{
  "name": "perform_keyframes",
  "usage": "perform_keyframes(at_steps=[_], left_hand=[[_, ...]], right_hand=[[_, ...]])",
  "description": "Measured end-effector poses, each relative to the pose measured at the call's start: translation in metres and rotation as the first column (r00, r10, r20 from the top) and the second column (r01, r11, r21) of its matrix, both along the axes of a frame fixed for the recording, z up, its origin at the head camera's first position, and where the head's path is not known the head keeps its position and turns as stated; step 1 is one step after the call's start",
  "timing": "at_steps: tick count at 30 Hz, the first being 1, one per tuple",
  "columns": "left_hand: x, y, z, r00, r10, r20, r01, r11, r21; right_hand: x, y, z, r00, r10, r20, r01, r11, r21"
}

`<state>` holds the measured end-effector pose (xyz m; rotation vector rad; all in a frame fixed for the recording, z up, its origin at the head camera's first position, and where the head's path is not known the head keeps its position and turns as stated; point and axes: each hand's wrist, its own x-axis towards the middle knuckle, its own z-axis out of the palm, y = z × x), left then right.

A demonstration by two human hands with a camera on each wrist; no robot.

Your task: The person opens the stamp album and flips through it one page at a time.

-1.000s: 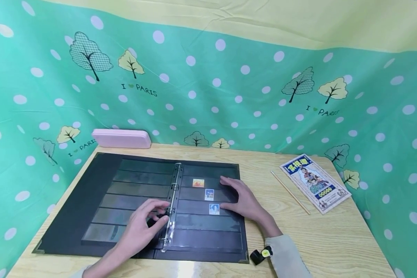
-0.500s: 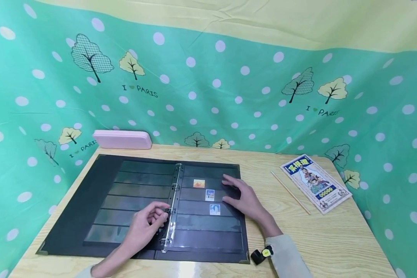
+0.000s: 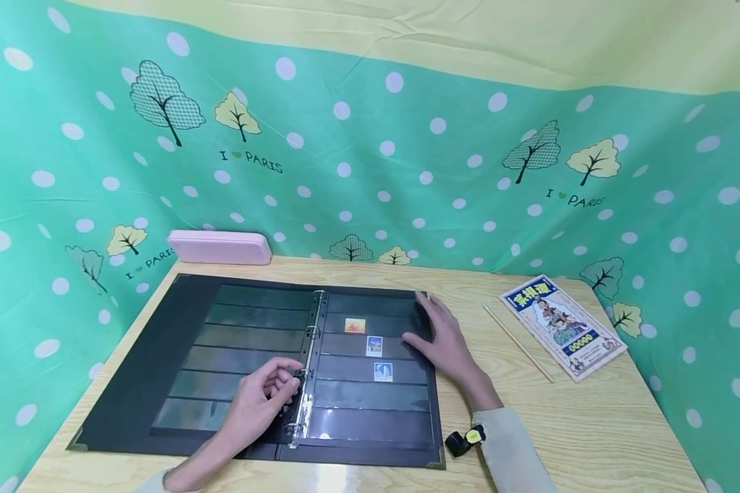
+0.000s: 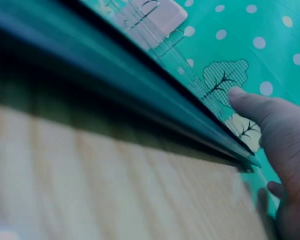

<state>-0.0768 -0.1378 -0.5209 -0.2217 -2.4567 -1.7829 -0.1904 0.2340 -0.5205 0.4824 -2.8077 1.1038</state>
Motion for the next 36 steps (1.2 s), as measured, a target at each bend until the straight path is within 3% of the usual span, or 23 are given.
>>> perform_keyframes(at_steps=[7,13,23,27,32,36], left_hand=[[0.0014,-0.0012,-0.0007,1.000,0.008,0.004,-0.008,1.000,0.008],[0.0016,-0.0017,-0.0010,1.000,0.008,-0.008,-0.007,1.000,0.008],[0.0021,-0.0020,0.0018,0.999,0.014,0.043,-0.015,1.000,0.027],[0.0024,-0.0023,0.0018,0.998,0.019,0.052,-0.020,0.999,0.026],[0.0019,-0.0010,0.0022,0.999,0.012,0.051,-0.014,0.999,0.031],[0.0015,-0.0005,0.0021,0.999,0.012,0.046,-0.014,0.999,0.031]], right_hand=[[-0.0017,0.0012,-0.0033,0.999,0.020,0.041,-0.025,0.994,0.111],[-0.0002,0.0008,-0.0015,0.999,0.018,0.042,-0.023,0.991,0.129],[-0.0012,-0.0017,-0.0006,0.998,0.060,-0.025,-0.058,0.995,0.083],[0.0005,-0.0025,-0.0023,0.995,0.046,-0.087,-0.038,0.995,0.087],[0.0027,-0.0036,-0.0013,0.992,0.025,-0.126,-0.035,0.996,-0.080],[0.0021,-0.0066,0.0010,0.994,0.021,-0.105,-0.049,0.961,-0.271]])
